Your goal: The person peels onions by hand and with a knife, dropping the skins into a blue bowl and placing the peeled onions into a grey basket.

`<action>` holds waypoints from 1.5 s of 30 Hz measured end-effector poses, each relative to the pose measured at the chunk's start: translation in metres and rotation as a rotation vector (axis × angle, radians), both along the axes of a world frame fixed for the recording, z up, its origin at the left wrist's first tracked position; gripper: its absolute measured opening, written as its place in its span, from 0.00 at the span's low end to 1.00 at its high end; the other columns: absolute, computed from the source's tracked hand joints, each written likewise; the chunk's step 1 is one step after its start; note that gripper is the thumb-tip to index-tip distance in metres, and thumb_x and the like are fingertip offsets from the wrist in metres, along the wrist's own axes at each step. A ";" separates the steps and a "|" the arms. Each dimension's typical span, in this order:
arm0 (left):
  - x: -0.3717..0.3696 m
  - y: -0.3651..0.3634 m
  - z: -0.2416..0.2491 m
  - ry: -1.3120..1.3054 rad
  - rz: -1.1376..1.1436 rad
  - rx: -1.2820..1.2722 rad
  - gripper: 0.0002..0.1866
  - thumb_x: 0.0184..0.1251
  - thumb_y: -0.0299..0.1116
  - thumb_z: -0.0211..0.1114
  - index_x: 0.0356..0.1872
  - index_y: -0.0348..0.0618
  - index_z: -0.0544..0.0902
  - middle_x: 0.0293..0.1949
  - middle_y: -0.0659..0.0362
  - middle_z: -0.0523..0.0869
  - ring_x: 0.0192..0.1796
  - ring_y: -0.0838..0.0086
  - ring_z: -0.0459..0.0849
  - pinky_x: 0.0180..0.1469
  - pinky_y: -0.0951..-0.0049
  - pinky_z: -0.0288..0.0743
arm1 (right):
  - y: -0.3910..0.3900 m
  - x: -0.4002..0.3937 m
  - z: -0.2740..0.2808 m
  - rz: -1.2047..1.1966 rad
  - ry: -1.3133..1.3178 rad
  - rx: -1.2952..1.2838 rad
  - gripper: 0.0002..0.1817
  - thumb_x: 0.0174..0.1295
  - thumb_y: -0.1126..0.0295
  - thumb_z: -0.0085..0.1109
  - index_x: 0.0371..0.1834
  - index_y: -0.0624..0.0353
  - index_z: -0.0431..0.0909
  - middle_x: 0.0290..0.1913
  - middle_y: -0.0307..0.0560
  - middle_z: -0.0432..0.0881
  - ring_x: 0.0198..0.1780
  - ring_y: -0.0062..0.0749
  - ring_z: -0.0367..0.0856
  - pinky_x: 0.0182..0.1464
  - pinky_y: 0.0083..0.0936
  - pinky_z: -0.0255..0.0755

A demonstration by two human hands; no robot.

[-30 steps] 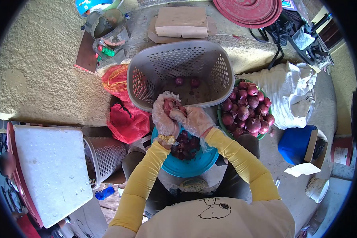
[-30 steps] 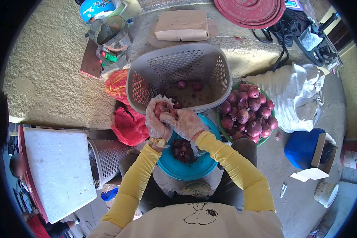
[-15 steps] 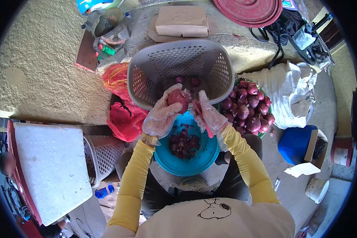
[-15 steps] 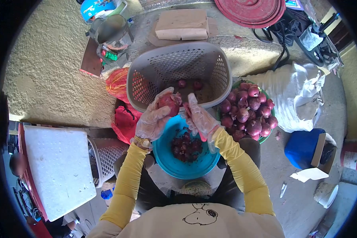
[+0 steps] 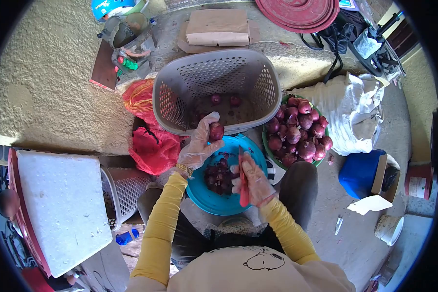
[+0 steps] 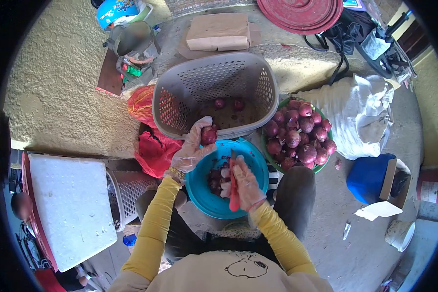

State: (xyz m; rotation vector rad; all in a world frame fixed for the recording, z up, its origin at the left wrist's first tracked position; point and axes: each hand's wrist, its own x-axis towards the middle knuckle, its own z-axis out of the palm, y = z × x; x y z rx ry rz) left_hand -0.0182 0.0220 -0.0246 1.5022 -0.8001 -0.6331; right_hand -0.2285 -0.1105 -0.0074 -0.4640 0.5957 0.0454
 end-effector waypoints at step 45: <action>0.009 0.000 0.005 -0.474 0.049 0.153 0.38 0.81 0.35 0.64 0.83 0.36 0.56 0.83 0.45 0.60 0.85 0.55 0.58 0.85 0.62 0.51 | 0.013 0.070 -0.019 0.219 -0.085 -1.900 0.44 0.74 0.75 0.53 0.86 0.73 0.39 0.62 0.78 0.78 0.61 0.65 0.82 0.61 0.42 0.79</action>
